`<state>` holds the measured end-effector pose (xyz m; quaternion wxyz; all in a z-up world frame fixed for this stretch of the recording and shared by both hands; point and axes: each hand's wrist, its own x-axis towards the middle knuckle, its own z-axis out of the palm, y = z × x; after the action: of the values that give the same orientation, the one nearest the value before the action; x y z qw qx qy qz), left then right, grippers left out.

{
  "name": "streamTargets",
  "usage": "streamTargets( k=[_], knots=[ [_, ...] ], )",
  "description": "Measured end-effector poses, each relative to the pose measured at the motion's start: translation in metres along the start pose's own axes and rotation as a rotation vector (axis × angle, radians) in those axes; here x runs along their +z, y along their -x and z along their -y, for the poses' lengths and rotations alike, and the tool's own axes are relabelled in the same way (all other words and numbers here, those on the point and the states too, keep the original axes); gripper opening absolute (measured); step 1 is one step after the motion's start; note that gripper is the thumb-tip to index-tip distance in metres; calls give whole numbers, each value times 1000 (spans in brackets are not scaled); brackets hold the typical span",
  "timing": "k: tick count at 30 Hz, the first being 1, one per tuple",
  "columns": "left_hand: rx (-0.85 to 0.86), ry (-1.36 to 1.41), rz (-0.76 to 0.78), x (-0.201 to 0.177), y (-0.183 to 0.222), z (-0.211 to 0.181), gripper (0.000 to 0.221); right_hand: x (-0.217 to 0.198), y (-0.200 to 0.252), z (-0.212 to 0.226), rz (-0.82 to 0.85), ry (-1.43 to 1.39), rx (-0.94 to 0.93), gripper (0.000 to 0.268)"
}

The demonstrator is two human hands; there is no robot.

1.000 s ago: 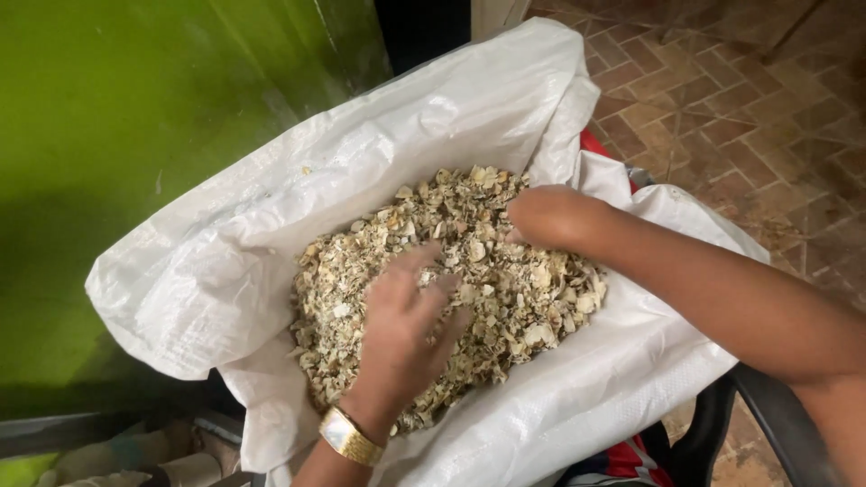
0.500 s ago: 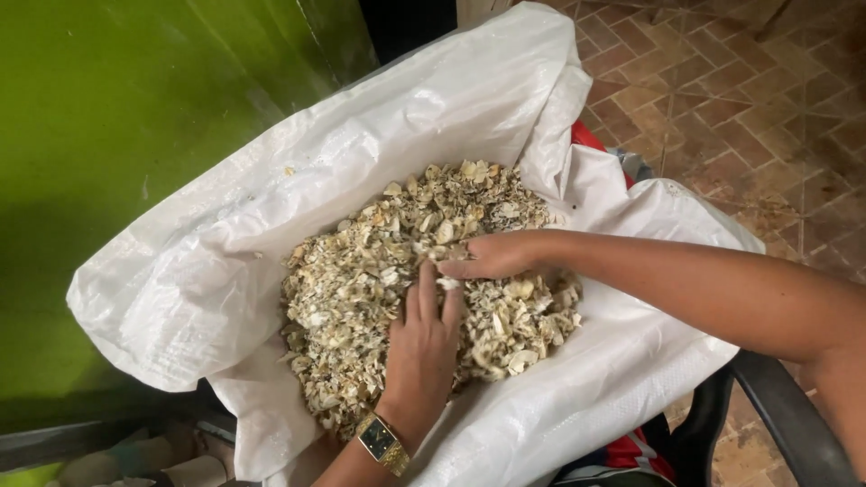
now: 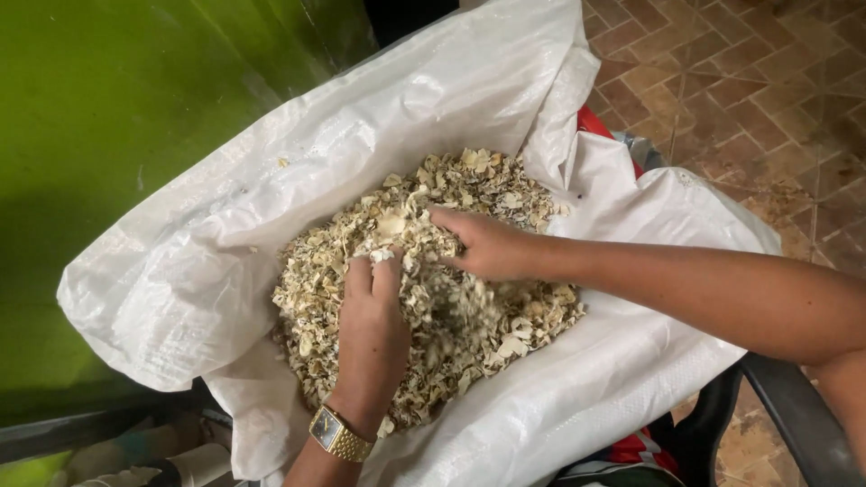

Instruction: Sorting and mixing dried agricultural products by hand in a large white bag.

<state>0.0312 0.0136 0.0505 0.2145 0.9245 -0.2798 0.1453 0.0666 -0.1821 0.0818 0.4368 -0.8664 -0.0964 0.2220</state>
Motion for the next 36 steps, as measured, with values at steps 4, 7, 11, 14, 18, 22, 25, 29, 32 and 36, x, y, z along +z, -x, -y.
streamTargets(
  k=[4, 7, 11, 14, 18, 22, 25, 29, 32, 36],
  knots=[
    [-181, 12, 101, -2, 0, 6, 55, 5, 8, -3, -17, -6, -47, 73],
    [-392, 86, 220, 0, 1, 12, 68, 6, 13, -8, -40, -21, -121, 70],
    [-440, 58, 179, 12, 9, 27, 68, -3, 21, 6, -83, 17, -107, 37],
    [-574, 130, 190, -6, 4, 12, 66, -7, 20, 4, -91, 13, -127, 23],
    [-836, 263, 202, -48, -11, -32, 49, -12, 13, -11, -106, -3, -188, 36],
    [-837, 140, 176, 17, 18, 35, 42, -17, 7, -9, -105, -35, -213, 77],
    [-771, 123, 218, -4, -1, 25, 25, -17, 2, 3, -97, -40, -75, 80],
    [-748, 290, 128, -30, -10, 7, 12, -21, 12, 5, -101, -76, 54, 81],
    [-735, 431, 40, -46, -13, -5, 30, -20, 9, -11, -111, -86, -35, 74],
    [-974, 715, 19, -59, -20, -13, 61, -13, -9, -37, -75, -21, -35, 70]
  ],
)
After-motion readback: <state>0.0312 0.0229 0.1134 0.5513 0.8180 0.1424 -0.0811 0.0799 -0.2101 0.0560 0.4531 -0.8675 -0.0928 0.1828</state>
